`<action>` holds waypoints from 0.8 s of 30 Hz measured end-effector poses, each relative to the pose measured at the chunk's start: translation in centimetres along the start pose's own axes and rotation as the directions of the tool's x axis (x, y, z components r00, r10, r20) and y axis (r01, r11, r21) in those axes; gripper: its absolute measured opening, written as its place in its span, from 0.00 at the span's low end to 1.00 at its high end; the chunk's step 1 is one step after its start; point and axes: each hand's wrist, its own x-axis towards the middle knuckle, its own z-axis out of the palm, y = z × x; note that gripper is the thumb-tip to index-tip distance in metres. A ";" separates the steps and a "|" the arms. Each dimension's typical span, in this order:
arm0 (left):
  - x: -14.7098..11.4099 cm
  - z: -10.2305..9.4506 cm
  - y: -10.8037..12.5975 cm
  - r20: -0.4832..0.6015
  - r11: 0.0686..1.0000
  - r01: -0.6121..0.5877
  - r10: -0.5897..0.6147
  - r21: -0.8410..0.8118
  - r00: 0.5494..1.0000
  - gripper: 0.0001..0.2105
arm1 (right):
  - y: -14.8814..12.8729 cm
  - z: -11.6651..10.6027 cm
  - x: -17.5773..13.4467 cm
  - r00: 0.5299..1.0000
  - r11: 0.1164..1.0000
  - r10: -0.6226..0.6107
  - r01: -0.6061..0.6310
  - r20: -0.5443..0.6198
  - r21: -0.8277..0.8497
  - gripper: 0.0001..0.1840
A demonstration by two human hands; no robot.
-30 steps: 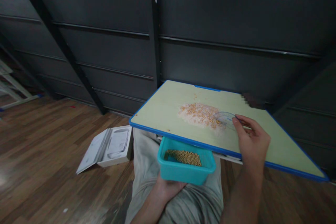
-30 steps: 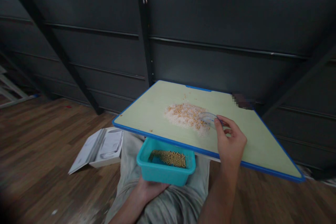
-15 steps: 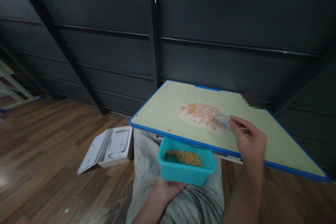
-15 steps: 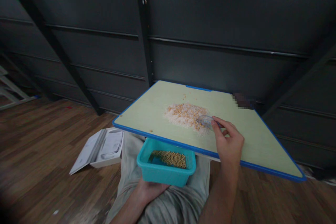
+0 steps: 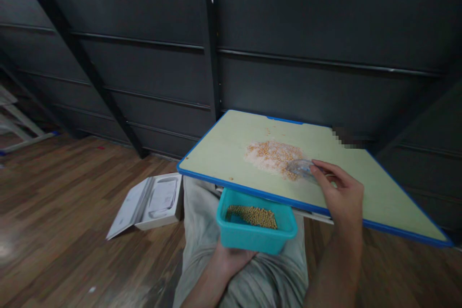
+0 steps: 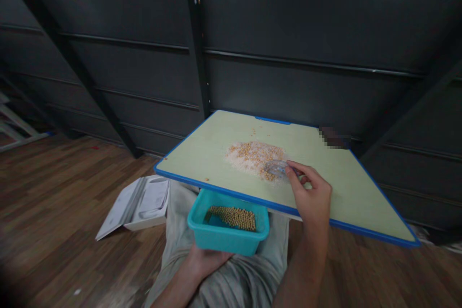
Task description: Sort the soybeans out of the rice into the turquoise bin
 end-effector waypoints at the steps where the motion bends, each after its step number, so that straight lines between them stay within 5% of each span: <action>1: 0.0 0.0 0.0 -0.008 1.000 -0.001 0.001 0.004 1.000 0.25 | 0.0 0.0 0.0 1.000 1.000 -0.001 0.001 0.007 0.002 0.18; 8: 0.0 -0.2 0.0 -0.011 1.000 0.012 -0.011 0.005 1.000 0.18 | -0.6 0.0 -0.2 0.997 0.999 -0.049 0.050 0.055 -0.016 0.14; 24: 0.1 0.3 0.1 -0.003 1.000 -0.004 0.004 -0.003 1.000 0.26 | -1.1 -0.2 -0.5 0.984 0.998 -0.060 0.065 0.171 -0.024 0.12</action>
